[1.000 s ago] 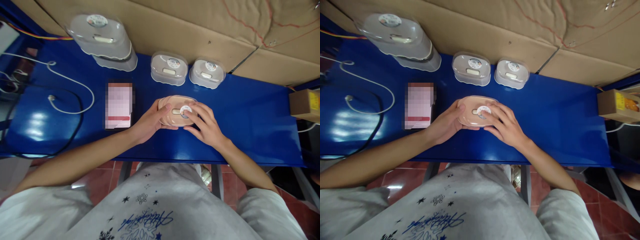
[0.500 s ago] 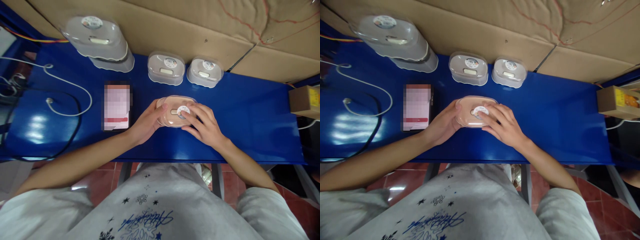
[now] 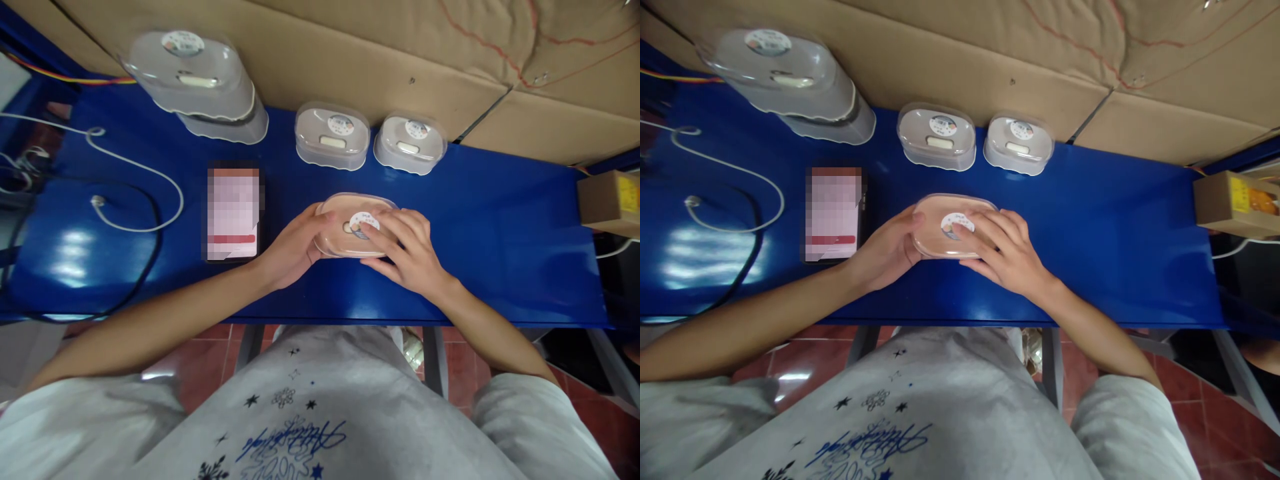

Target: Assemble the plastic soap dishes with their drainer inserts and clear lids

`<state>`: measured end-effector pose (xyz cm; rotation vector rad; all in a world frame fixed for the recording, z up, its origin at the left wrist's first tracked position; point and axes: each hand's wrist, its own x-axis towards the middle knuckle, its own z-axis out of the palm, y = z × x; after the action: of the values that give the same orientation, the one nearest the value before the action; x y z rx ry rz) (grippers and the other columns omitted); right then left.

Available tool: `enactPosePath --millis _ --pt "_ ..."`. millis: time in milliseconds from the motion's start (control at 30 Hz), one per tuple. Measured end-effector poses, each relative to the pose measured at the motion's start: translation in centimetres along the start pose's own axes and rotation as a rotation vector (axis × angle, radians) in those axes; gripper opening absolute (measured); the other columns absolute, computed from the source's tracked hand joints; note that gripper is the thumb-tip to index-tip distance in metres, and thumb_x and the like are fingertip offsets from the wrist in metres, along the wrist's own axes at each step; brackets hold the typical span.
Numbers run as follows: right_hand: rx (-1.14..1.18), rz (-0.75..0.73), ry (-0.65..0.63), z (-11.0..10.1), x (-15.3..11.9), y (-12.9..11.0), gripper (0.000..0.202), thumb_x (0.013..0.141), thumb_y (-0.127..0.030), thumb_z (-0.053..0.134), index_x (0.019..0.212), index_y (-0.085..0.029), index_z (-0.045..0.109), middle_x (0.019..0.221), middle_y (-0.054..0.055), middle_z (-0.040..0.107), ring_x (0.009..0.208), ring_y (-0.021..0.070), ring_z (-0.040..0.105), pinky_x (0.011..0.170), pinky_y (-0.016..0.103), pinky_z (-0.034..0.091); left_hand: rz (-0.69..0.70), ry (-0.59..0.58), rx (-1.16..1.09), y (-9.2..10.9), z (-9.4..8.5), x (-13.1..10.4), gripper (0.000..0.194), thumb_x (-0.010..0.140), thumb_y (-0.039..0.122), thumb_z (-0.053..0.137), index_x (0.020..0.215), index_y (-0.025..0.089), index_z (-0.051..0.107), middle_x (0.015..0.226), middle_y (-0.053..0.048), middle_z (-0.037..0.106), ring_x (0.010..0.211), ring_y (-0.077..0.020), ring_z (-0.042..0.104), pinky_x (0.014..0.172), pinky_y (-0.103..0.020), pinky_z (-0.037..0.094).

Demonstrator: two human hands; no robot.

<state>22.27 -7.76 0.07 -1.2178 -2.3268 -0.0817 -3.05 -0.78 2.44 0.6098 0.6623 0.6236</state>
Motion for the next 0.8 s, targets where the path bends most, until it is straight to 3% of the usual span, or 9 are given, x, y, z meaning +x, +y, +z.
enactPosePath --millis 100,233,333,600,800 --pt "0.021 -0.021 0.011 0.0 0.2 -0.2 0.079 0.104 -0.056 0.075 0.174 -0.040 0.041 0.163 0.010 0.067 0.152 0.0373 0.063 0.129 0.064 0.048 -0.012 -0.025 0.053 0.0 -0.2 0.2 0.044 0.100 0.048 0.072 0.134 0.020 0.078 0.138 -0.011 0.081 0.132 -0.0342 0.075 0.102 -0.042 0.066" --pt "0.102 -0.037 -0.052 0.0 0.1 0.2 0.066 0.109 -0.045 0.070 0.170 -0.042 0.047 0.169 0.006 0.062 0.165 0.0374 0.050 0.134 0.071 0.043 -0.035 0.052 0.041 -0.1 -0.5 0.5 0.040 0.106 0.045 0.060 0.129 0.019 0.081 0.130 -0.007 0.084 0.120 -0.0275 0.079 0.094 -0.033 0.066" --pt "0.147 -0.051 -0.041 -0.2 -0.2 0.6 0.058 0.112 -0.036 0.063 0.168 -0.042 0.051 0.164 0.005 0.067 0.161 0.0345 0.055 0.133 0.070 0.047 -0.054 0.068 0.021 -0.2 -0.6 0.6 0.042 0.107 0.049 0.061 0.128 0.019 0.081 0.125 -0.008 0.086 0.115 -0.0285 0.080 0.088 -0.033 0.067" --pt "0.122 -0.103 0.093 -0.8 -0.2 0.8 0.067 0.112 -0.034 0.064 0.174 -0.044 0.041 0.159 0.003 0.072 0.154 0.0321 0.064 0.129 0.064 0.055 -0.081 -0.041 0.040 0.5 -0.7 0.6 0.044 0.107 0.058 0.065 0.126 0.021 0.082 0.128 -0.009 0.085 0.116 -0.0278 0.079 0.087 -0.031 0.067" --pt "0.084 -0.019 0.018 -0.1 -0.3 2.0 0.065 0.111 -0.033 0.060 0.173 -0.046 0.042 0.163 0.002 0.068 0.158 0.0348 0.060 0.134 0.068 0.043 0.024 0.101 0.118 0.5 -1.1 1.0 0.045 0.101 0.051 0.079 0.135 0.022 0.072 0.132 -0.010 0.079 0.116 -0.0257 0.075 0.089 -0.034 0.065"
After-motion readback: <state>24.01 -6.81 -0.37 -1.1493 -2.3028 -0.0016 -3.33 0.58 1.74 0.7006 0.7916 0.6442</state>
